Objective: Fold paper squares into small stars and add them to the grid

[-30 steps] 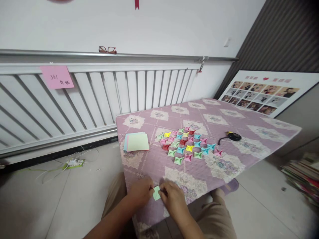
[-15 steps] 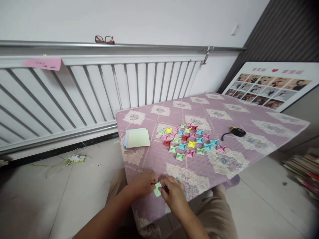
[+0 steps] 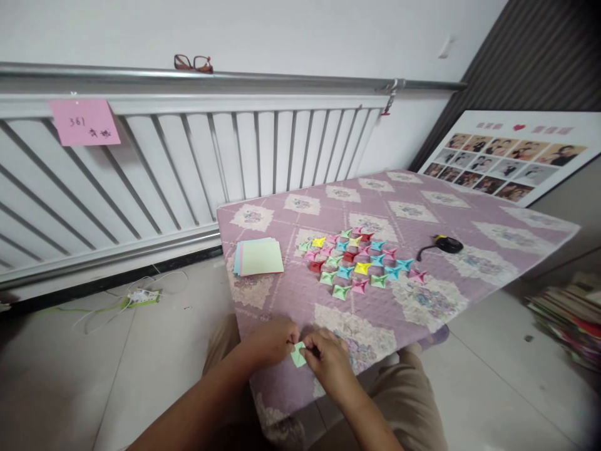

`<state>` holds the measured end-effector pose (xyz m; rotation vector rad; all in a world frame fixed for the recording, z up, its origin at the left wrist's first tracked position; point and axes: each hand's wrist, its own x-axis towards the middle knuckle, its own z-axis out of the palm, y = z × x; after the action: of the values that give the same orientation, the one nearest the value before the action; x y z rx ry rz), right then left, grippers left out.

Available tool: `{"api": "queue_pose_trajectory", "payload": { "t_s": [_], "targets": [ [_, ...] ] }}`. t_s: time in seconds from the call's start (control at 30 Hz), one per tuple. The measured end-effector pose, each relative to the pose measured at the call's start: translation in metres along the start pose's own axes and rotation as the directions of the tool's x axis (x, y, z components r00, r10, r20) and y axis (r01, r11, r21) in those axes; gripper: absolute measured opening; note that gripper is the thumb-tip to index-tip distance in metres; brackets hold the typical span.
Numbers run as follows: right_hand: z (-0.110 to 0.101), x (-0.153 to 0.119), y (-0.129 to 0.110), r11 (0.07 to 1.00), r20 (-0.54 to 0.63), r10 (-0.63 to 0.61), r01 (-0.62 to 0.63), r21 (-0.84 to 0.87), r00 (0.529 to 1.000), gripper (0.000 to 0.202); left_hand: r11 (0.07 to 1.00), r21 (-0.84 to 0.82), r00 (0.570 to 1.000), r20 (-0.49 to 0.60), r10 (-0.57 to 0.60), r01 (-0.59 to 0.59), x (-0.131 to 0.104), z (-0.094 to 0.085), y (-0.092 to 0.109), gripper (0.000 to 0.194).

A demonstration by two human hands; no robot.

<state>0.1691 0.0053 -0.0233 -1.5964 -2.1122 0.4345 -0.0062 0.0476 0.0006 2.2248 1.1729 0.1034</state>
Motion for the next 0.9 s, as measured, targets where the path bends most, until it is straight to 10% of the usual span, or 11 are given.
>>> {"api": "queue_pose_trajectory", "payload": {
  "t_s": [0.63, 0.9],
  "targets": [
    [-0.006, -0.001, 0.006, 0.99, 0.098, -0.137, 0.14, -0.019, 0.986, 0.013, 0.985, 0.15, 0.997, 0.008, 0.083, -0.083, -0.008, 0.006, -0.001, 0.013],
    [0.005, -0.01, 0.014, 0.912, -0.009, -0.38, 0.374, -0.167, 0.925, 0.029, 0.985, 0.163, 0.997, -0.025, 0.068, -0.063, -0.012, 0.026, -0.007, 0.019]
  ]
}}
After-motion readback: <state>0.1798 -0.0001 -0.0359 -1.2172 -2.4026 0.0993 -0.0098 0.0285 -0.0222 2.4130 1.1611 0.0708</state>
